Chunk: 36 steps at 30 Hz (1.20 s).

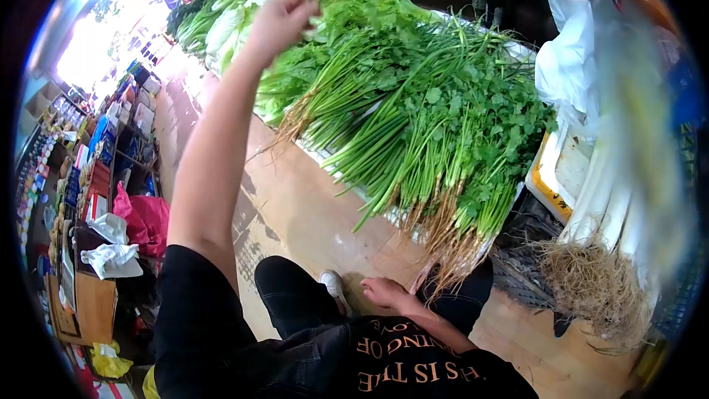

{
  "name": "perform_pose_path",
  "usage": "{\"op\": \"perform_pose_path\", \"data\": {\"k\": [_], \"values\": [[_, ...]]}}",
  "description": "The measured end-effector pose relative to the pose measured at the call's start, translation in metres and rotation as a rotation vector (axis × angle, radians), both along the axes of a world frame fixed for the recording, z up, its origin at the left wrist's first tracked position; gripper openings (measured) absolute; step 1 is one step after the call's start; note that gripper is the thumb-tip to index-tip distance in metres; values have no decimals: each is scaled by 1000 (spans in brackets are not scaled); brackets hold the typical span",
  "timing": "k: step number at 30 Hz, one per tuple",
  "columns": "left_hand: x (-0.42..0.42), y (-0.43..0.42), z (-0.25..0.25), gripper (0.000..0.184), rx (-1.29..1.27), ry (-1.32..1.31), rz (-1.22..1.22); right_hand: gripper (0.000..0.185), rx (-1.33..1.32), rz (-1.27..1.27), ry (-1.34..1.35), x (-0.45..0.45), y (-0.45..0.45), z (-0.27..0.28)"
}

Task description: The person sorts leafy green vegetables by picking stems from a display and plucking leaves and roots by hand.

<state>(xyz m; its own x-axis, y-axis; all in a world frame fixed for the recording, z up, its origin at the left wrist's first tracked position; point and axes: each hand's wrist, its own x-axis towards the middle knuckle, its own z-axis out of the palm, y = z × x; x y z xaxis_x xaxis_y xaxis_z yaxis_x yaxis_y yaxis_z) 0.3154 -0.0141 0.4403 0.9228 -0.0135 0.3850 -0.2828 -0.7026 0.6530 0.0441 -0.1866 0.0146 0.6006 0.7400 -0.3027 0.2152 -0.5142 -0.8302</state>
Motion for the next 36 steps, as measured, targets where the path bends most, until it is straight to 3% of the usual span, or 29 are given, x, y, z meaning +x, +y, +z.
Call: {"op": "perform_pose_path", "data": {"k": [3,5,10,14,18,19,23,28,31,33,36], "values": [[29,28,-70,29,398,20,87,33,7,-1,-2,1,-1,5],[5,16,-78,30,536,20,161,34,21,10,-20,1,1,4],[4,27,-89,30,495,-55,133,35,-11,70,-31,3,-2,20],[-11,11,-82,23,525,-286,39,37,-90,77,16,4,1,24],[-53,-45,-88,17,520,-168,-178,35,-152,76,-40,1,3,20],[-59,-53,-98,17,561,-241,-290,35,-161,89,-35,0,3,18],[-80,-89,-125,26,571,62,-384,33,-211,120,-13,-1,5,5],[-77,-93,-156,39,420,60,-322,26,-189,50,-51,-5,1,-16],[-68,-82,-163,36,225,282,-322,27,-208,33,-67,-5,-2,-18],[-70,-75,-160,25,-183,512,-303,27,-228,47,-87,-6,-3,-19],[-78,-59,-157,17,-478,572,-328,32,-212,17,-47,-4,-3,-20]]}}
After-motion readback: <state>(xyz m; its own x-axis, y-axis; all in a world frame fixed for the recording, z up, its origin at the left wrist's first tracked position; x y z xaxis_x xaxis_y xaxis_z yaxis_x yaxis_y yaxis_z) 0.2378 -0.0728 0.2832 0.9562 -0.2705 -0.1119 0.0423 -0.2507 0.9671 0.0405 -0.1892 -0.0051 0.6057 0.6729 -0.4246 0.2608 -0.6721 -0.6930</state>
